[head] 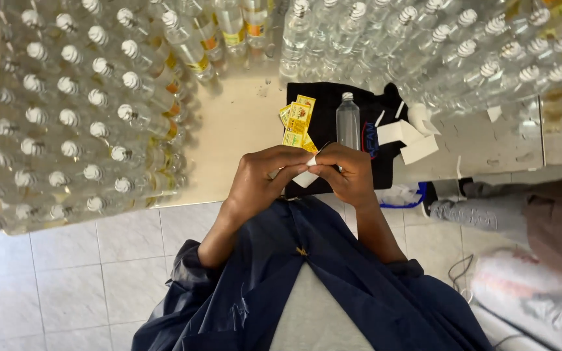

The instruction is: The person repeatedly picks up clear plastic bottles from a table, peels yellow labels from a sheet, and applies them to the bottles. After labeling, the person places the bottles back onto the table among other similar bottles.

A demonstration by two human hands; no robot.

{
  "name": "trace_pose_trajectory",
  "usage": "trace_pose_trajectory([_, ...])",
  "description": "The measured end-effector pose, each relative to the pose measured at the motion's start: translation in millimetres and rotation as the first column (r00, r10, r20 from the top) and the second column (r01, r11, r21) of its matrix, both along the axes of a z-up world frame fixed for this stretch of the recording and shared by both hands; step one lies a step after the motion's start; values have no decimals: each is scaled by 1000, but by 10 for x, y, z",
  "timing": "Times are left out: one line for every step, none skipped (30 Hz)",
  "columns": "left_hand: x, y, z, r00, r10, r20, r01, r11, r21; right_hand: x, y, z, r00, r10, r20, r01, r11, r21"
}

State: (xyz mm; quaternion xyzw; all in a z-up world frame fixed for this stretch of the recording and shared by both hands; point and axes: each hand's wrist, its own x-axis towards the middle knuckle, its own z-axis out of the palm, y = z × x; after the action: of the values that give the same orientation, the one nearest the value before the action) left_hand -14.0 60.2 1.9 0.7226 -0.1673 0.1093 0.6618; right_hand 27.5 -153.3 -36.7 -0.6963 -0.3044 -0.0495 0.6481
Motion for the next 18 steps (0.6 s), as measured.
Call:
trace_pose_trajectory([19, 26, 3, 999, -29, -20, 29, 1000, -1, -18, 7, 50, 1000, 0, 3, 0, 1000, -28])
trace_pose_trajectory([35, 49, 7, 998, -57, -41, 57, 998, -2, -38, 10, 100, 1000, 1, 5, -1, 998, -55])
trace_pose_trajectory([67, 54, -10, 997, -75, -35, 75, 997, -1, -52, -1, 129, 1000, -16, 11, 17, 998, -54])
trace_pose_trajectory([101, 54, -29, 993, -103, -63, 103, 995, -11, -66, -15, 157, 999, -40, 37, 44, 992, -115])
trace_pose_trajectory([99, 40, -53, 986, -132, -101, 130, 991, -25, -118, -44, 183, 997, -62, 53, 71, 981, -178])
trace_pose_trajectory([131, 28, -92, 983, -149, -104, 147, 989, -28, -122, -52, 210, 996, -80, 49, 87, 980, -181])
trace_pose_trajectory([139, 6, -132, 985, -143, -95, 144, 990, 6, -151, -70, 235, 993, -103, 56, 113, 967, -230])
trace_pose_trajectory([146, -21, -173, 987, -137, -85, 141, 989, 39, -178, -91, 261, 990, -125, 63, 138, 950, -279])
trace_pose_trajectory([171, -49, -200, 984, -152, -88, 156, 987, 38, -190, -103, 285, 988, -140, 60, 151, 948, -280])
trace_pose_trajectory([192, -79, -225, 985, -156, -75, 161, 984, 74, -204, -115, 311, 989, -146, 6, 142, 954, -265])
trace_pose_trajectory([207, -111, -249, 986, -156, -63, 162, 981, 110, -215, -129, 339, 988, -146, -49, 129, 960, -250])
trace_pose_trajectory([207, -138, -206, 984, -167, -66, 173, 979, 109, -227, -166, 328, 986, -157, -52, 139, 958, -251])
trace_pose_trajectory([221, -166, -162, 982, -177, -66, 183, 979, 94, -216, -204, 318, 977, -207, -57, 187, 951, -246])
trace_pose_trajectory([231, -194, -116, 980, -187, -67, 192, 978, 79, -209, -243, 310, 965, -257, -61, 235, 942, -240])
trace_pose_trajectory([244, -228, -119, 980, -188, -61, 192, 978, 81, -187, -266, 333, 965, -257, -55, 237, 942, -238])
trace_pose_trajectory([255, -261, -122, 979, -195, -63, 199, 978, 66, -168, -289, 357, 960, -270, -71, 249, 942, -225])
trace_pose_trajectory([248, -296, -124, 977, -201, -70, 204, 978, 51, -161, -315, 382, 955, -281, -91, 257, 943, -213])
trace_pose_trajectory([252, -321, -86, 978, -199, -69, 202, 978, 52, -161, -337, 376, 956, -279, -90, 255, 943, -212])
